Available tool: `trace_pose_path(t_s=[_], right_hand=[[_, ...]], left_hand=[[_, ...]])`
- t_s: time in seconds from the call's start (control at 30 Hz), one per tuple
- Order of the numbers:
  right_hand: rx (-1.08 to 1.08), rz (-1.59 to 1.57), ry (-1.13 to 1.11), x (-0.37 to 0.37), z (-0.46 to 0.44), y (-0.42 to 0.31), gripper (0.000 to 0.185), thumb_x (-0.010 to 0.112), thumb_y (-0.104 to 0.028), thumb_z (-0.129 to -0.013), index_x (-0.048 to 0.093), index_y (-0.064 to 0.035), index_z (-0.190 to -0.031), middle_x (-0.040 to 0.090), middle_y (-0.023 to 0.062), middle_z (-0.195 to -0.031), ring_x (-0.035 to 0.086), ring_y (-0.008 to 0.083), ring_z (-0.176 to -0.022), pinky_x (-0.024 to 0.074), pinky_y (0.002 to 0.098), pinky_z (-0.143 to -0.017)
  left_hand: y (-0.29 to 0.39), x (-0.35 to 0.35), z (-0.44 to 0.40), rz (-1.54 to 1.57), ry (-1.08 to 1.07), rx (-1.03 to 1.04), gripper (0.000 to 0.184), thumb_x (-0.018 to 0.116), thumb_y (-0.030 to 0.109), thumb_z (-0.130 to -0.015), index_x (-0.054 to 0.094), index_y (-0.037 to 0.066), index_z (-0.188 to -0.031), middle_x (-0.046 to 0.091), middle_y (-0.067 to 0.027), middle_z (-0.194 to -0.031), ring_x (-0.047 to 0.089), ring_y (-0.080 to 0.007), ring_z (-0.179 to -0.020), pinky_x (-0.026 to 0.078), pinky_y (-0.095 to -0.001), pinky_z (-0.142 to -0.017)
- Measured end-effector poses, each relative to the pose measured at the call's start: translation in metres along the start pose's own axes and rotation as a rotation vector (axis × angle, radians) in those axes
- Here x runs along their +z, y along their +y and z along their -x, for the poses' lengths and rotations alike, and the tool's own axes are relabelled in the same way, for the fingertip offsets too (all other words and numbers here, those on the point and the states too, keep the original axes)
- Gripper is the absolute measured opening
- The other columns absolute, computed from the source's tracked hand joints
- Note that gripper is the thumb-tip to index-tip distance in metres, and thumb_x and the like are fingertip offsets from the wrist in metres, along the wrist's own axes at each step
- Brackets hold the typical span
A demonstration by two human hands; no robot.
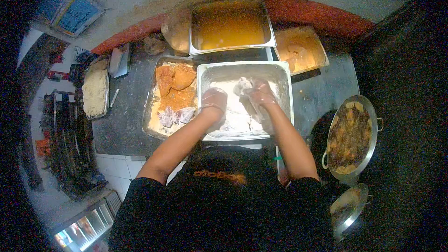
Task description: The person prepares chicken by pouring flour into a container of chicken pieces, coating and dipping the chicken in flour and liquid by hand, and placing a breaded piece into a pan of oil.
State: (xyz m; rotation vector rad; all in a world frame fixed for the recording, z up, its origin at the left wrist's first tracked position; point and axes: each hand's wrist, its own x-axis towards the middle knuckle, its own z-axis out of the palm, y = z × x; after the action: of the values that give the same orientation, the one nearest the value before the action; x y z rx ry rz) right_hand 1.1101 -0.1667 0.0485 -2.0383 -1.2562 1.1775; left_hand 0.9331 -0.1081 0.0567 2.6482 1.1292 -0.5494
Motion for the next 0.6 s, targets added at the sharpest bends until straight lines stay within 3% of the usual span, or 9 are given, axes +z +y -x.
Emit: trace_pose_path(t_s=[0.07, 0.13, 0.2, 0.27, 0.33, 0.4, 0.47, 0.53, 0.6], right_hand=[[-0.167, -0.455, 0.277, 0.006, -0.002, 0.031, 0.033, 0.073, -0.020, -0.070, 0.064, -0.0018, -0.095, 0.066, 0.0128, -0.092, 0.062, 0.0206, -0.084, 0.0500, 0.0337, -0.075], [-0.202, -0.333, 0.460, 0.006, -0.016, 0.072, 0.028, 0.071, -0.015, -0.072, 0.065, -0.0014, -0.095, 0.066, 0.0093, -0.090, 0.062, 0.0184, -0.078, 0.0503, 0.0318, -0.069], [-0.059, -0.457, 0.300, -0.017, 0.013, 0.049, 0.029, 0.070, -0.012, -0.075, 0.063, 0.0000, -0.100, 0.066, 0.0071, -0.091, 0.062, 0.0158, -0.078, 0.0504, 0.0283, -0.068], [-0.149, -0.435, 0.361, -0.015, 0.016, 0.050, 0.029, 0.068, -0.009, -0.077, 0.061, 0.0008, -0.103, 0.065, 0.0065, -0.092, 0.063, 0.0142, -0.082, 0.0509, 0.0257, -0.070], [-0.266, -0.709, 0.296, -0.016, 0.041, 0.003, 0.019, 0.065, -0.004, -0.078, 0.062, -0.0010, -0.096, 0.066, 0.0072, -0.091, 0.063, 0.0143, -0.078, 0.0516, 0.0260, -0.065], [-0.307, -0.683, 0.307, -0.008, 0.050, -0.015, 0.017, 0.063, 0.001, -0.079, 0.062, -0.0012, -0.096, 0.066, 0.0064, -0.093, 0.063, 0.0136, -0.077, 0.0517, 0.0257, -0.061], [-0.173, -0.651, 0.232, 0.006, 0.062, -0.041, 0.019, 0.064, -0.001, -0.080, 0.062, -0.0019, -0.099, 0.066, 0.0063, -0.098, 0.063, 0.0139, -0.079, 0.0523, 0.0258, -0.060], [-0.073, -0.931, 0.001, 0.017, 0.083, -0.086, 0.019, 0.068, -0.009, -0.079, 0.062, -0.0036, -0.096, 0.066, 0.0043, -0.090, 0.061, 0.0108, -0.086, 0.0500, 0.0267, -0.076], [-0.165, -0.868, -0.170, 0.039, 0.086, -0.105, 0.019, 0.068, -0.010, -0.079, 0.062, -0.0039, -0.096, 0.065, 0.0035, -0.089, 0.060, 0.0111, -0.083, 0.0504, 0.0273, -0.074]], left_hand=[[-0.002, 0.001, 0.001, 0.050, 0.037, -0.013, 0.023, 0.054, 0.012, -0.080, 0.067, 0.003, -0.096, 0.067, -0.0172, -0.093, 0.064, -0.0301, -0.090, 0.051, -0.0405, -0.077], [-0.006, 0.000, 0.002, 0.101, 0.071, -0.030, 0.022, 0.053, 0.012, -0.080, 0.067, 0.002, -0.095, 0.066, -0.0178, -0.091, 0.065, -0.0309, -0.087, 0.051, -0.0408, -0.076], [-0.014, -0.001, 0.006, 0.019, 0.362, 0.098, 0.018, 0.054, 0.009, -0.076, 0.068, 0.002, -0.087, 0.067, -0.0166, -0.083, 0.065, -0.0282, -0.080, 0.050, -0.0380, -0.076], [-0.017, -0.024, 0.012, -0.010, 0.428, 0.129, 0.022, 0.053, 0.010, -0.078, 0.064, 0.002, -0.095, 0.066, -0.0155, -0.086, 0.064, -0.0289, -0.081, 0.049, -0.0368, -0.078], [-0.020, -0.055, 0.037, 0.219, 0.423, 0.034, 0.028, 0.056, 0.018, -0.079, 0.061, 0.002, -0.101, 0.065, -0.0146, -0.086, 0.062, -0.0299, -0.082, 0.049, -0.0374, -0.079], [-0.041, -0.040, 0.059, 0.368, 0.545, 0.053, 0.033, 0.062, 0.024, -0.074, 0.061, 0.004, -0.100, 0.063, -0.0149, -0.090, 0.059, -0.0305, -0.086, 0.048, -0.0394, -0.079], [-0.060, -0.043, 0.082, 0.389, 0.834, 0.086, 0.036, 0.066, 0.025, -0.068, 0.062, 0.004, -0.097, 0.061, -0.0155, -0.091, 0.057, -0.0315, -0.088, 0.047, -0.0413, -0.079], [-0.071, -0.050, 0.118, 0.415, 0.792, -0.115, 0.035, 0.068, 0.020, -0.065, 0.063, 0.003, -0.095, 0.060, -0.0155, -0.094, 0.057, -0.0328, -0.089, 0.047, -0.0420, -0.077], [-0.089, -0.037, 0.142, 0.416, 0.783, -0.263, 0.041, 0.068, 0.014, -0.061, 0.063, 0.005, -0.101, 0.060, -0.0169, -0.087, 0.059, -0.0349, -0.085, 0.048, -0.0432, -0.076]])
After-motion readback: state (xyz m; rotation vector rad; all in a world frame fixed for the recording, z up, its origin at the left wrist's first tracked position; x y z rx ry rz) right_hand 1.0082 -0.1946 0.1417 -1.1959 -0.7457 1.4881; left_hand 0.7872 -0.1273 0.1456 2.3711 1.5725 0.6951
